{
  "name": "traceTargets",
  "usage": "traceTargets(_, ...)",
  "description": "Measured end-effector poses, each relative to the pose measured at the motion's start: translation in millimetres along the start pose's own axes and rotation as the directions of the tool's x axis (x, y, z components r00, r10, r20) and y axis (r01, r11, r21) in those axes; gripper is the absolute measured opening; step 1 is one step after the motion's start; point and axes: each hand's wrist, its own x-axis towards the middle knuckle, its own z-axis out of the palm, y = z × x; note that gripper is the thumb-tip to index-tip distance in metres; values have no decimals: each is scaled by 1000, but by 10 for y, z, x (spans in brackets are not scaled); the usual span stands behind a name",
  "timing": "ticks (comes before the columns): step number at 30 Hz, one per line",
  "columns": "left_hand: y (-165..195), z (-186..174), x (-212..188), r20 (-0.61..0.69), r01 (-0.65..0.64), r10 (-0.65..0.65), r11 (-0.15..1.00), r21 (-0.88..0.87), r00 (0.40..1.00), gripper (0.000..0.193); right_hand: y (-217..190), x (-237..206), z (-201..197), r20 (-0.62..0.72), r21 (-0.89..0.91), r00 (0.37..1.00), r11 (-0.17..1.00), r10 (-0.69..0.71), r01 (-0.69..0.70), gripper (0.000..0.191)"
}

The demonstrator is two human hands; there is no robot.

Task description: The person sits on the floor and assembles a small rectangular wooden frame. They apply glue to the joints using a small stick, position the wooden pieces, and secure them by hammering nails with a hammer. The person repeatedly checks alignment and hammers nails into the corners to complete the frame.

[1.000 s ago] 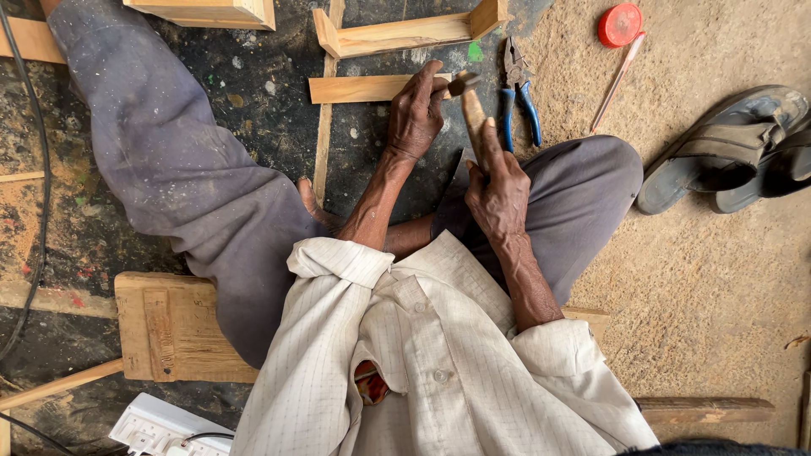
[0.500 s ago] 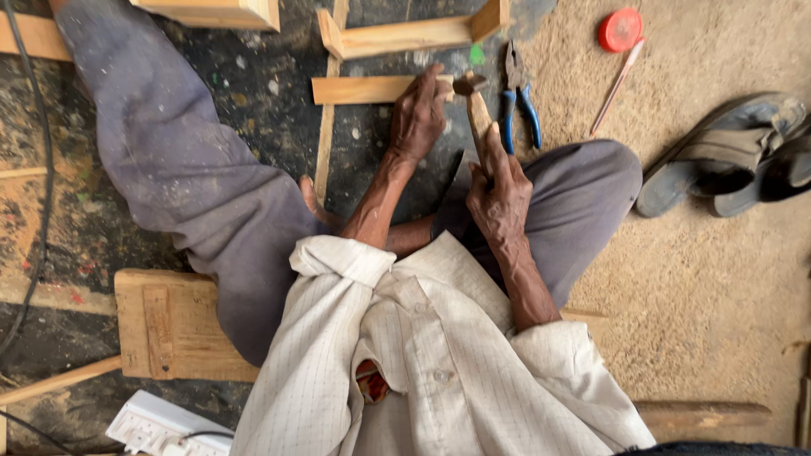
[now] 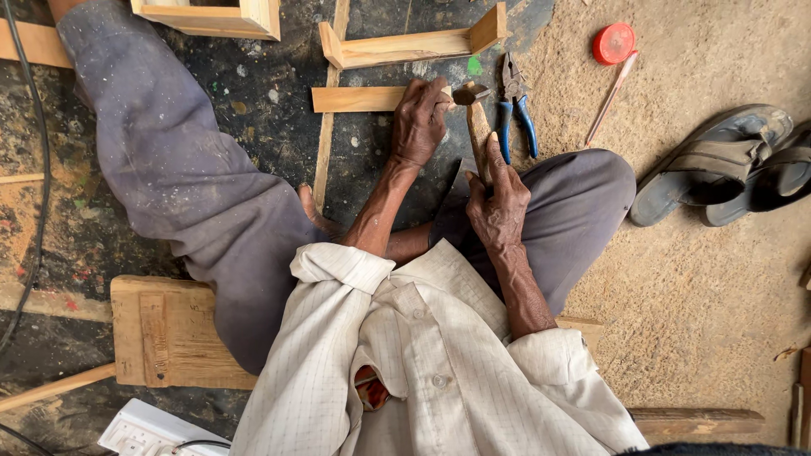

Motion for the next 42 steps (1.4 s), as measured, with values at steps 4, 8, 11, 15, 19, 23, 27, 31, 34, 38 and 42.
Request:
traceTargets(4, 25, 24, 1, -49, -25, 29, 996, 82, 998, 51, -3, 10, 13, 43, -53, 999, 999, 14, -12, 76)
traceTargets(8, 31, 53, -6, -61, 10, -9, 1000, 19, 998, 46, 19, -4, 23, 106, -76, 987, 991, 116, -109, 74)
traceTargets(11, 14, 86, -19, -76, 31, -29, 999, 29, 997, 43, 35, -41, 40, -34, 24, 999, 999, -38, 38, 73)
traceTargets(15, 2, 107, -30, -67, 29, -27, 999, 31, 997, 45, 58, -25, 74, 64, -83, 996, 995, 58, -53, 68)
traceTargets(19, 17, 102, -31, -100, 12, -12, 1000, 7, 995, 42, 51, -13, 82, 9, -3, 1000, 1000, -13, 13, 71)
traceTargets(23, 42, 85, -20, -92, 28, -29, 1000, -9, 995, 42, 34, -23, 74, 41, -122, 999, 992, -37, 41, 72)
traceTargets(27, 74, 55, -2, -99, -11, 8, 1000, -25, 995, 39, 35, -15, 78, 46, -103, 999, 995, -3, 8, 69)
traceTargets(31, 151, 29, 34, -81, 37, -38, 999, -15, 996, 46, 68, 6, 85, 58, -114, 997, 992, 55, -48, 70)
traceTargets(34, 210, -16, 75, -118, 1, 0, 1000, 7, 993, 45, 105, 9, 105, 57, -113, 998, 994, 7, 0, 71)
traceTargets(38, 260, -53, 185, -112, -37, 36, 999, -5, 993, 43, 153, -2, 109, 18, -86, 999, 996, -29, 30, 69)
traceTargets(42, 387, -20, 238, -142, -28, 39, 997, 75, 989, 38, 139, -6, 79, -50, 10, 999, 1000, 21, -21, 70)
